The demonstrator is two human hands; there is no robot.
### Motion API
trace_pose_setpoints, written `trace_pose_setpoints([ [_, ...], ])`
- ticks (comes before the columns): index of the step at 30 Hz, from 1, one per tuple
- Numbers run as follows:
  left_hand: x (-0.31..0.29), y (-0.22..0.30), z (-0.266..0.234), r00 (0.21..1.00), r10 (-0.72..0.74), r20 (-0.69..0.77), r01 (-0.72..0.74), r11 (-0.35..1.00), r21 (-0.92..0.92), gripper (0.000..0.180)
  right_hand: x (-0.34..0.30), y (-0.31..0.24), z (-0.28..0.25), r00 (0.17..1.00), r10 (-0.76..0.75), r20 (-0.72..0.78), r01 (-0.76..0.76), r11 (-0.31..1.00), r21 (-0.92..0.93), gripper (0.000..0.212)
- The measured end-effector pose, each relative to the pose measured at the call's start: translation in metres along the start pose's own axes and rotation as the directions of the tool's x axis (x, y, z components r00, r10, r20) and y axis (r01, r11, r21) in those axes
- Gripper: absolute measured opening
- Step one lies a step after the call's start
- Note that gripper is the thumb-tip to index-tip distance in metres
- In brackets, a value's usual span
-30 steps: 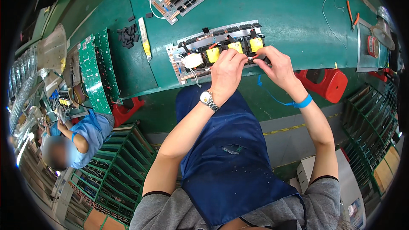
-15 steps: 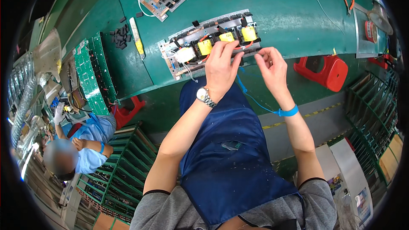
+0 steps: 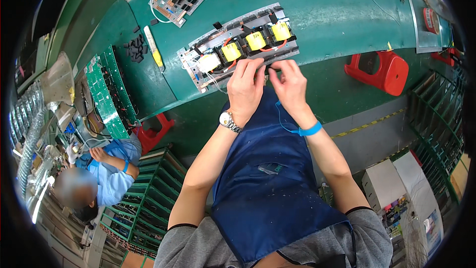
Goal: Assembling components onto a large circuit board on an industrial production line.
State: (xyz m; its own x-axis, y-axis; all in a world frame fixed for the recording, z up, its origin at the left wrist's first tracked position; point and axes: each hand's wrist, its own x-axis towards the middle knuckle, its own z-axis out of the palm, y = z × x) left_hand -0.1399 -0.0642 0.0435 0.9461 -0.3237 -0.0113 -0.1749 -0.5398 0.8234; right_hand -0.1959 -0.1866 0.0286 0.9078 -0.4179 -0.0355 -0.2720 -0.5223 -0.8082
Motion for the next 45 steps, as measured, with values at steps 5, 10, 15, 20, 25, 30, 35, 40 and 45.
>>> trace_pose_setpoints([
  [5, 0.036, 0.014, 0.003, 0.973, 0.228, -0.036, -0.22, 0.962, 0.163, 0.02, 0.015, -0.018, -0.038, 0.967, 0.255, 0.009, -0.248, 0.931, 0.267, 0.01],
  [10, 0.038, 0.003, 0.006, 0.994, 0.099, 0.035, -0.096, 0.993, -0.072, 0.011, 0.029, -0.028, -0.047, 0.994, 0.109, 0.023, -0.111, 0.983, 0.144, 0.01],
  [15, 0.034, -0.005, 0.003, 0.987, 0.159, 0.03, -0.156, 0.985, -0.078, 0.012, 0.023, -0.021, -0.035, 0.974, 0.219, 0.057, -0.225, 0.907, 0.356, 0.013],
  [20, 0.034, -0.007, 0.003, 0.983, 0.18, 0.02, -0.178, 0.982, -0.066, 0.014, 0.023, -0.016, -0.022, 0.983, 0.186, 0.002, -0.175, 0.922, 0.345, 0.013],
  [25, 0.033, -0.008, 0.003, 0.982, 0.186, 0.014, -0.185, 0.98, -0.073, 0.014, 0.025, -0.021, -0.011, 0.991, 0.132, -0.018, -0.121, 0.947, 0.298, 0.013],
  [30, 0.031, -0.005, -0.003, 0.984, 0.157, 0.08, -0.152, 0.986, -0.069, 0.028, 0.031, -0.021, -0.001, 0.994, 0.095, -0.061, -0.08, 0.973, 0.214, 0.019],
  [35, 0.033, 0.002, -0.012, 0.974, 0.175, 0.143, -0.175, 0.984, -0.016, 0.047, 0.036, -0.026, -0.026, 0.999, -0.035, 0.037, 0.033, 0.999, 0.03, 0.03],
  [40, 0.037, 0.0, -0.004, 0.968, 0.249, 0.033, -0.251, 0.965, 0.071, 0.029, 0.048, -0.017, -0.047, 0.995, -0.086, 0.058, 0.089, 0.994, -0.058, 0.023],
  [45, 0.036, -0.002, -0.003, 0.968, 0.251, -0.03, -0.246, 0.964, 0.104, 0.017, 0.06, -0.005, -0.042, 0.964, -0.22, 0.151, 0.236, 0.967, -0.099, 0.017],
])
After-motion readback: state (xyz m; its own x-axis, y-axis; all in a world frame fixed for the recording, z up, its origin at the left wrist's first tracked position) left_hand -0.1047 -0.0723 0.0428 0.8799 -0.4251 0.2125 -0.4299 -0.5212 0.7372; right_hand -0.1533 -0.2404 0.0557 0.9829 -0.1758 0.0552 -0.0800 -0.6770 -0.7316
